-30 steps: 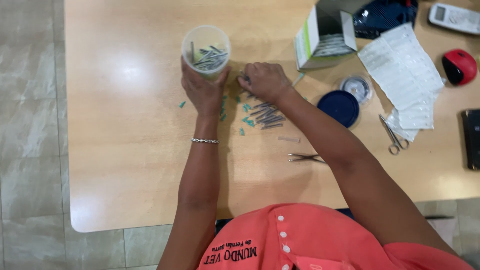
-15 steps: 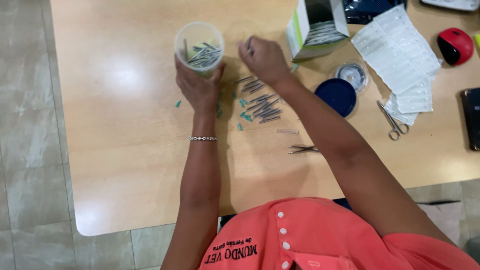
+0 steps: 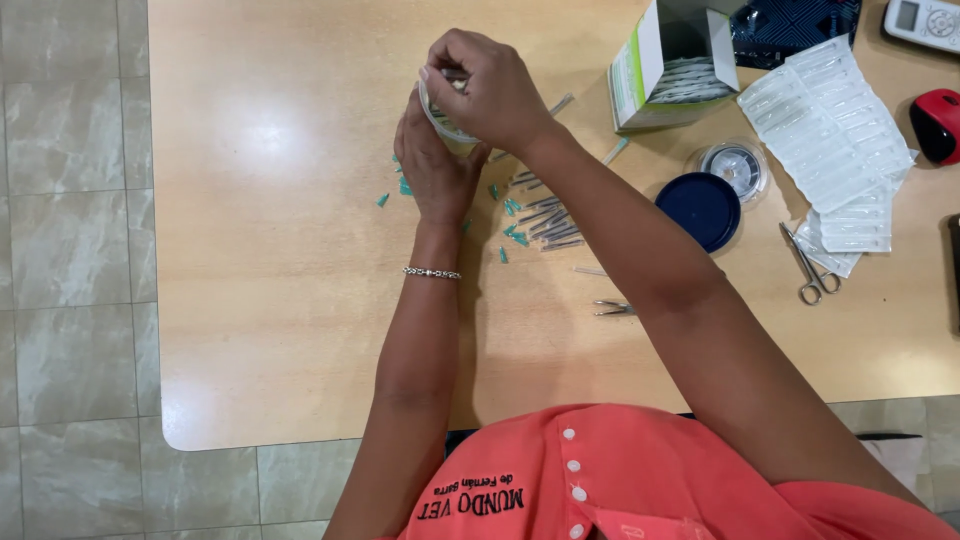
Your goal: The person threads a suture needle with surgical thread, uses forceps to guide the thread through the needle eye, and then places the assembled needle into a plastic container. The person repeats this process for multiple needles.
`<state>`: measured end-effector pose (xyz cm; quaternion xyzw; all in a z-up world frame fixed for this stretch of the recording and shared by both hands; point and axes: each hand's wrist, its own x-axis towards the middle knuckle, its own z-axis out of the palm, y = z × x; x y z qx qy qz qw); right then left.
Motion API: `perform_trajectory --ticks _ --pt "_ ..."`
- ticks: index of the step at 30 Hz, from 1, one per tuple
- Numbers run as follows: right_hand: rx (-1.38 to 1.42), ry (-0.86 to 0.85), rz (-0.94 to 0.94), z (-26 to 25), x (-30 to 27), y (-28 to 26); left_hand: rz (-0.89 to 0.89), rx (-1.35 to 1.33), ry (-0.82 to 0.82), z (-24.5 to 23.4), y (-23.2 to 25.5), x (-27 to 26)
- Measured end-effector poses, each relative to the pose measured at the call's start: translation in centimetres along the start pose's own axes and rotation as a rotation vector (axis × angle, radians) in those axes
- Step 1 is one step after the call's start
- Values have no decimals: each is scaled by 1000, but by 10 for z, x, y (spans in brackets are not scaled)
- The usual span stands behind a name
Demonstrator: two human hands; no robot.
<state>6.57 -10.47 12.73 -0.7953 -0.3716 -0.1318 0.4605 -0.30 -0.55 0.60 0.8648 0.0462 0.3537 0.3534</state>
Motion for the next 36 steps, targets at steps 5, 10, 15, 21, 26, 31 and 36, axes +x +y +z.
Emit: perform_trajectory --ticks 5,10,15,21,26,31,36 --pt "288 -23 110 -25 1 -13 -24 0 -6 5 -10 -2" --pt "204 113 362 -54 -25 20 -94 140 17 9 -16 -5" --pt "-239 -337 567 -56 -74 62 -198 202 -56 5 -9 0" --pt "-337 -359 6 -41 -98 95 -139 199 -18 11 -20 -5" --pt "-238 -518 -22 -59 -114 64 -119 213 -15 12 -22 -7" --pt "-377 -758 36 -68 -135 40 -105 240 -2 16 -28 -10" --pt "-526 -648 -50 -60 -154 22 -87 207 18 14 -26 -8"
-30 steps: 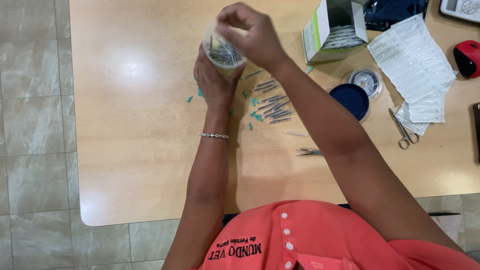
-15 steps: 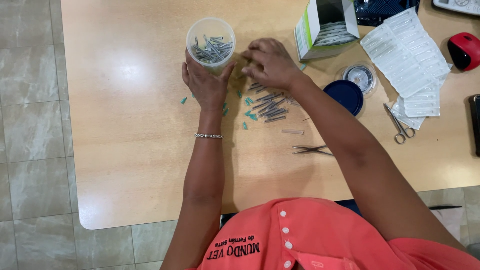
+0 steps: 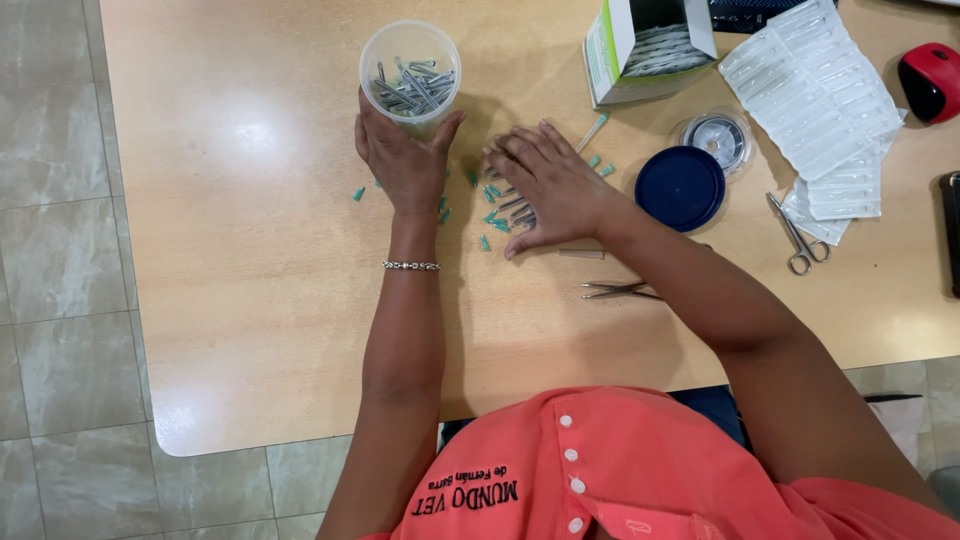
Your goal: The person threads a suture needle with surgical thread, uses forceps to guide the thread through the needle eye, and then places the assembled needle into a plastic container. The person repeats this process for multiple needles.
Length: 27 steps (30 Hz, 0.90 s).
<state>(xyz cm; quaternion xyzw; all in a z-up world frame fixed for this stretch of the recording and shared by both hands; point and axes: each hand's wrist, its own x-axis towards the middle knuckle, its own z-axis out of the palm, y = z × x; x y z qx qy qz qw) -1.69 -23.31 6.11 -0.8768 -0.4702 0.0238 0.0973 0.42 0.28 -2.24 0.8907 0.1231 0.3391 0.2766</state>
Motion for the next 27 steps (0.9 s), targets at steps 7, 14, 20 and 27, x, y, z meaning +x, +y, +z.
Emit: perform_trajectory --ticks 7,14,20,27 --pt "-99 142 43 15 -3 -3 3 3 14 2 -2 0" --pt "-122 218 -3 18 -2 -2 15 -17 26 6 -5 -3" --pt "-183 220 -38 20 3 -1 -7 -20 9 7 -7 -3" --pt "-140 328 -103 35 9 2 33 6 33 12 -12 -4"
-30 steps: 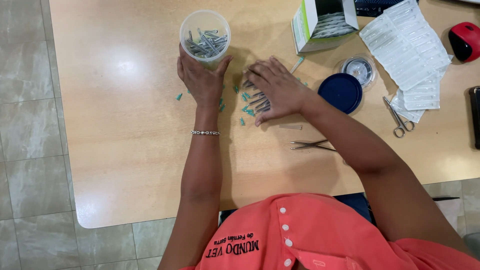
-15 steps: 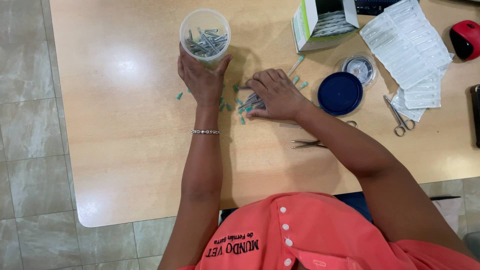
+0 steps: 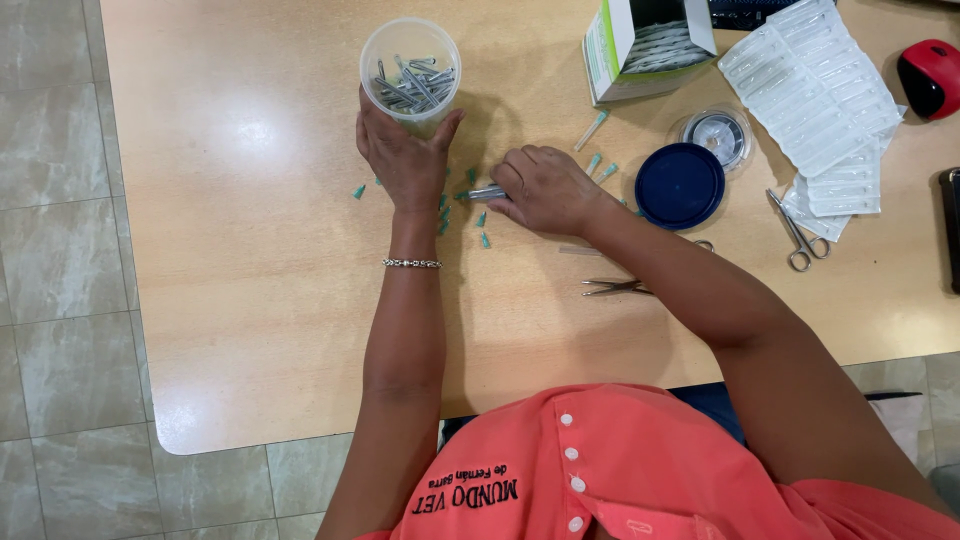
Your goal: The person threads a suture needle with surgical thread, uses forceps to guide the thread through the needle eye, and then places the assembled needle into a plastic container. The person repeats this process for multiple needles.
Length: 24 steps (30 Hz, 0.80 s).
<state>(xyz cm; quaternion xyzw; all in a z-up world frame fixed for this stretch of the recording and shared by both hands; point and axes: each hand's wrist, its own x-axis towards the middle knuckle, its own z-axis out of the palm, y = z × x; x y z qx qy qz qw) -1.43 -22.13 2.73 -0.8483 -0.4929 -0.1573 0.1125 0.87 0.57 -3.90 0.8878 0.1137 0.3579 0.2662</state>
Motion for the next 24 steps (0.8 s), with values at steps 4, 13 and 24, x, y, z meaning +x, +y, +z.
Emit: perform_trajectory --ticks 4,13,24 --pt "-45 32 -1 13 -3 2 -24 -29 -8 -5 5 3" --pt "-30 43 -33 15 0 15 -59 -26 -49 -12 12 6" --pt "1493 574 715 -50 95 34 -92 -78 -65 -17 19 9"
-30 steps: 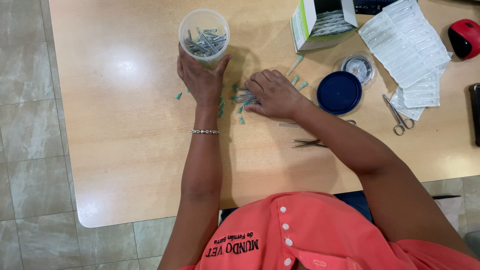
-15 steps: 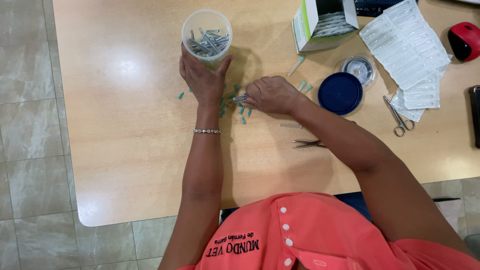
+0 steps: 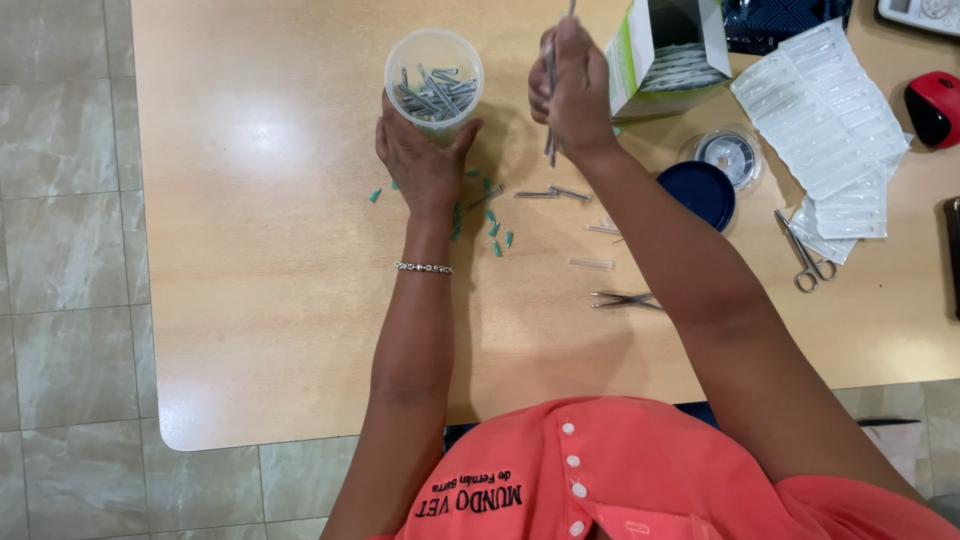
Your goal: The person threads a suture needle with surgical thread, uses forceps to guide the thread through the needle eye, and then places the assembled needle into a plastic container. The person repeats this process for multiple needles.
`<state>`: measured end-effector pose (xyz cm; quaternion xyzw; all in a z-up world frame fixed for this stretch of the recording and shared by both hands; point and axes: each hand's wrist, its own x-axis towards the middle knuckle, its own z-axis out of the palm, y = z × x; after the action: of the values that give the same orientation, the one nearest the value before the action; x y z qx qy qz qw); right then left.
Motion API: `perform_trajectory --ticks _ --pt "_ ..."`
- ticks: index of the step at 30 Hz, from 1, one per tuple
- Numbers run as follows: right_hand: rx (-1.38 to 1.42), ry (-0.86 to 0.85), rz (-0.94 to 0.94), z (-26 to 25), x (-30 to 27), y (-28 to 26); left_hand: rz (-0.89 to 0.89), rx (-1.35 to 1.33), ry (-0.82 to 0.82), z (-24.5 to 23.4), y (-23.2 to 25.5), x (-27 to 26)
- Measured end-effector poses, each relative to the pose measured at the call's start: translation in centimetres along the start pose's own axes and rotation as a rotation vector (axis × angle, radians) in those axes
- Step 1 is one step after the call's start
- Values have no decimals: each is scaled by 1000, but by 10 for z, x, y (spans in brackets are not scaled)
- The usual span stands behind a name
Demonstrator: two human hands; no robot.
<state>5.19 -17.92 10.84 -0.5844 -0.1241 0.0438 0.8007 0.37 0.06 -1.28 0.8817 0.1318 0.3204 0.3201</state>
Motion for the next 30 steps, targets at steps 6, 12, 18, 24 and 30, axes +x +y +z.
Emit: perform_trajectory --ticks 6,12,18,24,30 --pt "185 174 -73 51 41 -8 -27 -35 -34 -7 8 2" --pt "105 75 -298 78 78 36 -25 -30 -10 -5 9 2" --pt "-79 -14 -323 85 72 31 -26 -65 -38 -8 10 3" --pt "-544 -177 -531 75 50 12 -25 -69 -12 -6 10 4" --pt "-681 -302 -775 67 43 13 -3 -92 21 -5 9 2"
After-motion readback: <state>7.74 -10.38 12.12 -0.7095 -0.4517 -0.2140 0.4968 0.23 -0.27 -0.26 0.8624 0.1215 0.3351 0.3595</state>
